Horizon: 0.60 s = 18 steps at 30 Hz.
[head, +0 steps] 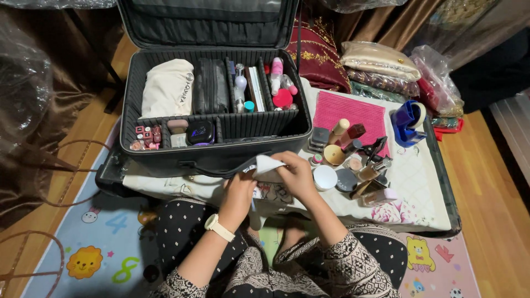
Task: Organizing and cleaning makeup products inside a professional makeup case
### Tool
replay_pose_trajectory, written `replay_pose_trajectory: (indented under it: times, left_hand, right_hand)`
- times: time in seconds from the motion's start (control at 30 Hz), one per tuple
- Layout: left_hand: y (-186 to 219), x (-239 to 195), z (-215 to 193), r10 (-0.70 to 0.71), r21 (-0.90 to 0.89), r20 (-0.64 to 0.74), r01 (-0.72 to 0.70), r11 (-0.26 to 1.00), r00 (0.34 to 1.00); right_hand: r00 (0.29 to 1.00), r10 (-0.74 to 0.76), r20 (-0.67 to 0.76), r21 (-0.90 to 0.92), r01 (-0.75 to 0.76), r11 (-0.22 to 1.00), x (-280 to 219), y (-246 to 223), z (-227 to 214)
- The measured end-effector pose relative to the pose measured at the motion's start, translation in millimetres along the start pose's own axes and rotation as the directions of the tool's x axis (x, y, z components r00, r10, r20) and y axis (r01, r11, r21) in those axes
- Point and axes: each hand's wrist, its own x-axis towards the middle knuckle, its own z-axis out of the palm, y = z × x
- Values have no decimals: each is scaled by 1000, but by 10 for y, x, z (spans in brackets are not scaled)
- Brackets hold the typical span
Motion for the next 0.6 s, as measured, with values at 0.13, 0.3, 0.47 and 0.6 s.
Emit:
replay_pose_trajectory:
  times: [0.13,0.3,0.47,0.6]
  left_hand:
    - [-230,-100,280,-11,90,4,10,996,1000]
    - [-208,-126,288,-12,-16,-55,11,1000,998]
    - [-227,-107,361,-21,-32,-58,20,999,998]
    - [-252,-89,453,-35,-83,-116,26,996,993]
  right_hand:
    - [973,181,-144,258,-139,956,28,37,-14]
    - [986,135,-94,295,-102,950,39,-62,-87]
    - [985,-77,152,15,76,997,15,0,-202]
    - [990,-27,139,59,19,998,-12,363,-165]
